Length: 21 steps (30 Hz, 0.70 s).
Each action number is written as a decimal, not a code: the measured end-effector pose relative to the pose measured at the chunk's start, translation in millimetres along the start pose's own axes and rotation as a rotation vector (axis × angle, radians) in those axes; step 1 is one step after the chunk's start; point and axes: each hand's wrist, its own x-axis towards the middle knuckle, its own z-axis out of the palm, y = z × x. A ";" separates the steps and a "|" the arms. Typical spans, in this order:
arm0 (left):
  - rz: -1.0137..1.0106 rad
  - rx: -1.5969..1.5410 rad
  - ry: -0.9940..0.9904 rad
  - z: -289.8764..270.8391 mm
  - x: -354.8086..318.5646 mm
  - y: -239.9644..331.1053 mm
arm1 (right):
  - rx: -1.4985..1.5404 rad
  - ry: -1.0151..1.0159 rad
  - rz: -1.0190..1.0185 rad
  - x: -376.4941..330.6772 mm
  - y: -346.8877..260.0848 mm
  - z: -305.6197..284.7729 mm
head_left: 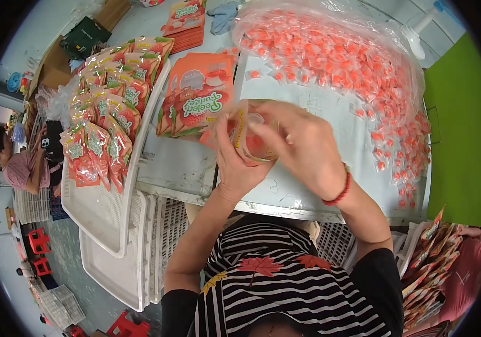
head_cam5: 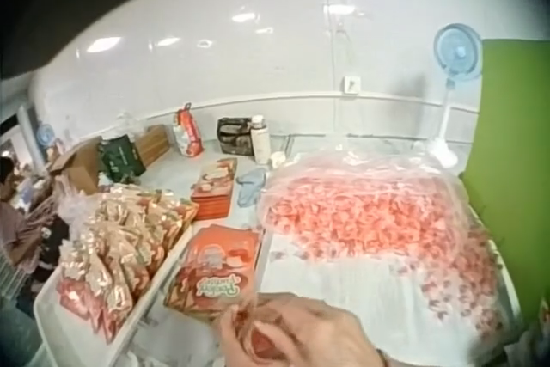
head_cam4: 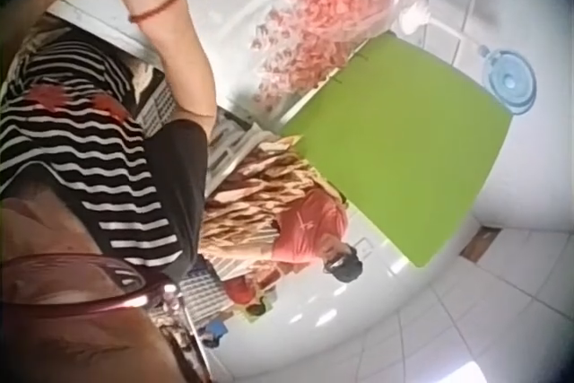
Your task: Packaging individual pink candies into branded plastic bags and organizing them into trays.
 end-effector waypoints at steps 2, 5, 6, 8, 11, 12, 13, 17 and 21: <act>-0.034 -0.041 0.026 -3.9 -0.4 -1.4 | 0.032 0.113 0.064 -2.9 9.2 -8.2; -0.054 -0.092 0.074 -10.2 -2.9 -3.2 | -0.074 0.072 0.217 -24.5 43.6 -8.9; -0.047 -0.104 0.091 -9.7 -3.7 -3.9 | -0.212 -0.086 0.310 -37.3 61.8 2.5; -0.060 -0.143 0.085 -8.2 -3.4 0.5 | -0.421 -0.220 0.280 -75.3 88.4 33.6; -0.085 -0.155 0.099 -4.5 -7.2 0.1 | -0.417 -0.100 0.135 -106.9 113.6 60.5; -0.088 -0.142 0.115 -3.4 -7.4 -1.9 | -0.415 -0.100 0.128 -110.5 119.7 62.8; -0.085 -0.139 0.119 -3.5 -8.0 -1.9 | -0.393 -0.074 0.111 -113.4 125.7 62.4; -0.084 -0.103 0.069 -5.1 -1.0 -0.2 | 0.051 0.118 0.360 -70.1 79.6 29.4; -0.015 -0.040 0.053 -1.2 -5.0 -2.0 | 0.181 0.152 0.116 -17.2 4.7 -11.2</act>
